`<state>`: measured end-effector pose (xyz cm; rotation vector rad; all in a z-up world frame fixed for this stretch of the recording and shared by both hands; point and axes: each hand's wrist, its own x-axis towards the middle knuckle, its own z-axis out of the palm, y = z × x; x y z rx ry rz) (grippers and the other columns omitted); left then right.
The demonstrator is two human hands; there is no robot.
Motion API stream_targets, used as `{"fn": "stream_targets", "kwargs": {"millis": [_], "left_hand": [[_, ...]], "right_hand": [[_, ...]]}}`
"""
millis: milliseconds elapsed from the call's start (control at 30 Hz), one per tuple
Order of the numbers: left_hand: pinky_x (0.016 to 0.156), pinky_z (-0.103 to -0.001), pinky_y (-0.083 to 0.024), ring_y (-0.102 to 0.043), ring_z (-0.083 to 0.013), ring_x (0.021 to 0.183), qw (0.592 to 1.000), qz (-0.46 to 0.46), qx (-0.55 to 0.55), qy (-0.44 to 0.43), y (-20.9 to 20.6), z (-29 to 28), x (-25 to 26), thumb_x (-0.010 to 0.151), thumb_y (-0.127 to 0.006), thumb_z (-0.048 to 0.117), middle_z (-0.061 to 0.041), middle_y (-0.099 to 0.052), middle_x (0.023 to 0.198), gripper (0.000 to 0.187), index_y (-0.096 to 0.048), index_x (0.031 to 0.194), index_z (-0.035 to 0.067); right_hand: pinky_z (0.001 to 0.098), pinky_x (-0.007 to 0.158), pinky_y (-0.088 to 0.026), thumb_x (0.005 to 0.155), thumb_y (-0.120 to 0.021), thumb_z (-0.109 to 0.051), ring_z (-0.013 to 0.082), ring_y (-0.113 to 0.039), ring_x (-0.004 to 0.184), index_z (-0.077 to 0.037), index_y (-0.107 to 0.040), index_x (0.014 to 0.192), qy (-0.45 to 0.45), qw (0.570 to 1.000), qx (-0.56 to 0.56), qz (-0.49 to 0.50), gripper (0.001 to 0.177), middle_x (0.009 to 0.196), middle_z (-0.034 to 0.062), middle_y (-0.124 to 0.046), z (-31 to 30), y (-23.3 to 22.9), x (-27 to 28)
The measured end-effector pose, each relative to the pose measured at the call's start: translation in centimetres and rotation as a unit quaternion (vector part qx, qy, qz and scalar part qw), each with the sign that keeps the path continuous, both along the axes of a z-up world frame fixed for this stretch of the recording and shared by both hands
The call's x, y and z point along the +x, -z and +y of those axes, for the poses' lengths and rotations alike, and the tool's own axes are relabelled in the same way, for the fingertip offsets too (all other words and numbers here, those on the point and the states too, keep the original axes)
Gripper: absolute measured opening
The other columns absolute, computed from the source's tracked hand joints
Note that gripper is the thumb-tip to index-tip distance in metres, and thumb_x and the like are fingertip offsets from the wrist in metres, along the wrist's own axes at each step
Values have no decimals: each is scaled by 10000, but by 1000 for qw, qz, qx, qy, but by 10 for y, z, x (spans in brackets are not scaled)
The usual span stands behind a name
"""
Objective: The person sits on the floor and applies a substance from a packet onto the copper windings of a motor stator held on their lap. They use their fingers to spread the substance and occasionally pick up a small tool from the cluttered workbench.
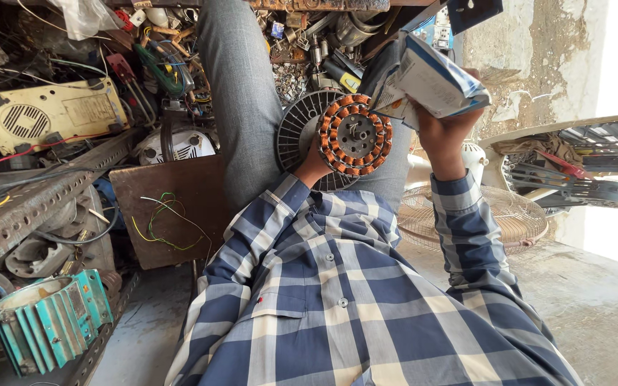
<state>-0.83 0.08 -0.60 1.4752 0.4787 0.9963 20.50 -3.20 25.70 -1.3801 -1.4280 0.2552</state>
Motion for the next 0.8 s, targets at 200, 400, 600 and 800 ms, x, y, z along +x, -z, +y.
{"fn": "stream_targets", "kwargs": {"millis": [200, 400, 600, 800], "left_hand": [[1085, -400, -475, -592, -224, 1262, 994, 63, 84, -24, -11, 5, -9, 970, -678, 147, -87, -626, 1328, 459, -485, 1378, 64], [1100, -415, -459, -582, -238, 1275, 970, 139, 192, -57, -19, 7, -12, 976, -669, 174, -88, -625, 1335, 436, -509, 1368, 70], [1116, -429, -443, -571, -252, 1287, 941, 193, 266, -84, -23, 11, -12, 982, -659, 201, -90, -624, 1342, 416, -532, 1358, 76], [1131, -444, -427, -561, -266, 1300, 925, 215, 297, -96, -24, 14, -6, 988, -649, 228, -91, -623, 1349, 400, -556, 1349, 82]], "right_hand": [[353, 1066, -534, 919, -867, 67, 233, -601, 1223, -3, -385, 1404, 10, 999, 6, 43, 688, 1348, 169, -552, -7, -4, 0], [375, 1147, -519, 956, -900, 85, 239, -569, 1314, -8, -303, 1457, 27, 999, 29, 34, 785, 1385, 174, -517, -14, 6, 5], [406, 1158, -564, 974, -856, 61, 276, -554, 1409, -13, -187, 1474, 7, 994, 40, 102, 839, 1461, 191, -468, -19, 13, 9], [385, 1163, -541, 969, -852, 100, 257, -557, 1387, -51, -226, 1462, 15, 996, 38, 79, 811, 1445, 181, -478, -26, 5, 3]]}}
